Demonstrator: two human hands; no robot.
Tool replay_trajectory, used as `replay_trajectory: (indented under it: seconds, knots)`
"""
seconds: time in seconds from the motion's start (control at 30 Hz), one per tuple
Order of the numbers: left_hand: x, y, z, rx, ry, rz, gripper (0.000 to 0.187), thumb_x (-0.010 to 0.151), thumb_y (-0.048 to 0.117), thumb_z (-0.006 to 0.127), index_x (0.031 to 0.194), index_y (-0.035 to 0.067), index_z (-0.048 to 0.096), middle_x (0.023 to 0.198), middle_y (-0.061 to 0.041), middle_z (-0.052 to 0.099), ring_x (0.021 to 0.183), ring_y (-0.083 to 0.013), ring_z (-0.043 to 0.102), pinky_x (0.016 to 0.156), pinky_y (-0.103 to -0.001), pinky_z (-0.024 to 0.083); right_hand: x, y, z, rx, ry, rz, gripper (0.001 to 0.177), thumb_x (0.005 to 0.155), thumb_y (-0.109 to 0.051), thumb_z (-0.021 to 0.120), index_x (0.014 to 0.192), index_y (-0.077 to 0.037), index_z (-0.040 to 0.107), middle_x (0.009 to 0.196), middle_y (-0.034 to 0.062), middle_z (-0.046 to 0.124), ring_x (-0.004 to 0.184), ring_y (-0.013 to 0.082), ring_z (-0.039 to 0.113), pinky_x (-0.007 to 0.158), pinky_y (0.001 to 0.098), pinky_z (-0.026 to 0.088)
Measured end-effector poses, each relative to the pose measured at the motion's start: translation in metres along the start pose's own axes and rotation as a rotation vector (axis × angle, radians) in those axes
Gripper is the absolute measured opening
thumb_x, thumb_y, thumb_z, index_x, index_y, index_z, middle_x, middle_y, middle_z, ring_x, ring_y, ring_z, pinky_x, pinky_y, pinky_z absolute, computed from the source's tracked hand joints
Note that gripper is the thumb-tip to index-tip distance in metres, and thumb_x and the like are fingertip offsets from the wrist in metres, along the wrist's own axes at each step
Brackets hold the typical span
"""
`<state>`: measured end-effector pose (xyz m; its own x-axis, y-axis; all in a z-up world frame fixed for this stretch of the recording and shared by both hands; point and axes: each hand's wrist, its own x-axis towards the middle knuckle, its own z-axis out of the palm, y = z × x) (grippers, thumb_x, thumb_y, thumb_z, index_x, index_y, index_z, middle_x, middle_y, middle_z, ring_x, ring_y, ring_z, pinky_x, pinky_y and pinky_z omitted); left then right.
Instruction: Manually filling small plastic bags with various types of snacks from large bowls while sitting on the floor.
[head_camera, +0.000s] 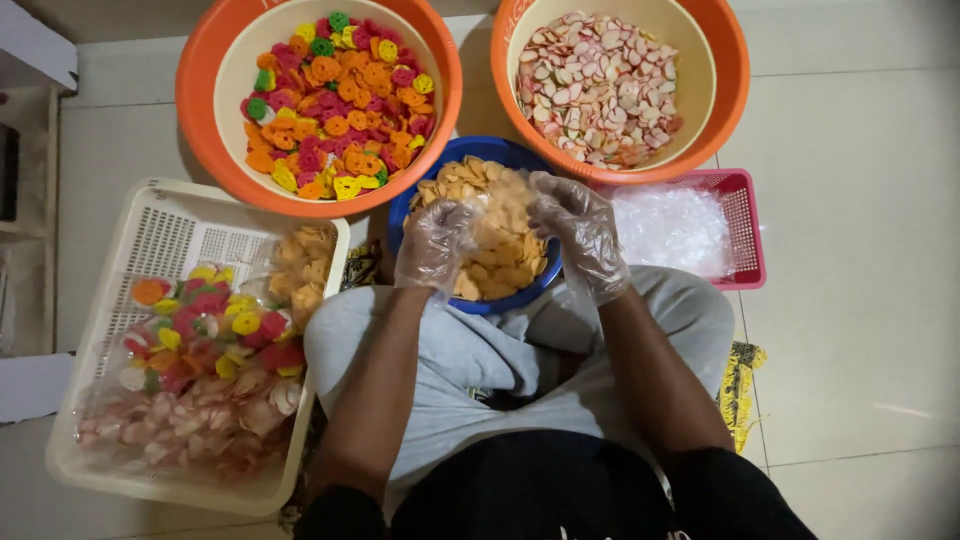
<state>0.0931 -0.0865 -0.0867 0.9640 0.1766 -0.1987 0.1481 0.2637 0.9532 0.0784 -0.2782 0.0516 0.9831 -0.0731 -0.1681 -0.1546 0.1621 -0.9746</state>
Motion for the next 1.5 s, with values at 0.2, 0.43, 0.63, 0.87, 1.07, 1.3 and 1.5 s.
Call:
replay_trajectory:
  seconds: [0.2,0.43,0.63,0.87,1.07,1.3,1.5]
  knots:
    - [-0.009,-0.002,-0.007,0.035,0.003,0.156,0.021,0.078,-0.001,0.084,0.095,0.0,0.073,0.072,-0.011,0.068,0.066,-0.0146,0.066,0.062,-0.031,0.059,0.018,0.016,0.013,-0.29,0.131,0.061,0.029,0.077,-0.02,0.082,0.106,-0.022,0.082,0.056,0.0029,0.064,0.053,0.0103,0.062,0.054,0.0248,0.054]
    - [-0.035,0.049,0.019,-0.092,0.046,0.111,0.018,0.075,0.004,0.085,0.09,0.006,0.074,0.065,-0.007,0.069,0.06,-0.013,0.068,0.059,-0.026,0.058,0.021,0.028,0.008,-0.128,0.125,-0.258,0.012,0.089,-0.006,0.08,0.092,0.0,0.071,0.063,0.0079,0.061,0.053,0.0116,0.059,0.049,0.0226,0.048]
    - [-0.021,0.038,0.004,-0.188,0.24,-0.144,0.019,0.094,0.032,0.069,0.086,0.016,0.063,0.072,-0.014,0.072,0.068,-0.0251,0.076,0.067,-0.041,0.065,0.02,0.043,-0.001,-0.486,0.026,-0.442,0.032,0.095,-0.02,0.083,0.068,-0.007,0.071,0.052,0.0075,0.062,0.047,0.0177,0.06,0.049,0.0264,0.047]
    - [-0.019,0.035,-0.003,-0.074,0.376,-0.113,0.028,0.096,0.033,0.068,0.11,0.008,0.068,0.096,-0.017,0.069,0.086,-0.0244,0.071,0.079,-0.042,0.063,-0.007,-0.009,0.027,-0.062,0.081,-0.131,0.022,0.098,-0.02,0.067,0.105,0.001,0.069,0.083,0.0142,0.071,0.067,0.0143,0.066,0.058,0.0229,0.056]
    - [-0.021,0.02,-0.013,0.553,0.198,0.028,0.033,0.099,0.031,0.061,0.126,0.013,0.067,0.127,-0.019,0.066,0.12,-0.0307,0.062,0.105,-0.04,0.053,-0.01,-0.025,0.033,-0.132,-0.075,-0.032,0.067,0.087,-0.002,0.068,0.147,0.008,0.04,0.093,0.0162,0.063,0.072,0.0169,0.067,0.057,0.0224,0.058]
    - [-0.002,-0.007,-0.012,0.235,0.257,-0.084,0.033,0.086,0.041,0.08,0.078,0.011,0.071,0.062,-0.01,0.067,0.052,-0.0192,0.063,0.042,-0.035,0.055,0.019,0.019,0.02,-0.669,-0.043,-0.179,0.01,0.085,-0.029,0.085,0.095,-0.025,0.082,0.086,-0.001,0.075,0.08,0.0195,0.074,0.073,0.0289,0.058]
    - [-0.042,0.062,0.002,0.366,0.209,-0.049,0.034,0.095,0.045,0.06,0.076,0.018,0.067,0.055,-0.002,0.064,0.056,-0.0128,0.066,0.055,-0.03,0.054,-0.001,-0.01,0.028,-0.56,-0.13,-0.216,0.033,0.088,-0.014,0.08,0.12,-0.009,0.075,0.098,0.0167,0.076,0.078,0.0206,0.071,0.065,0.0337,0.059]
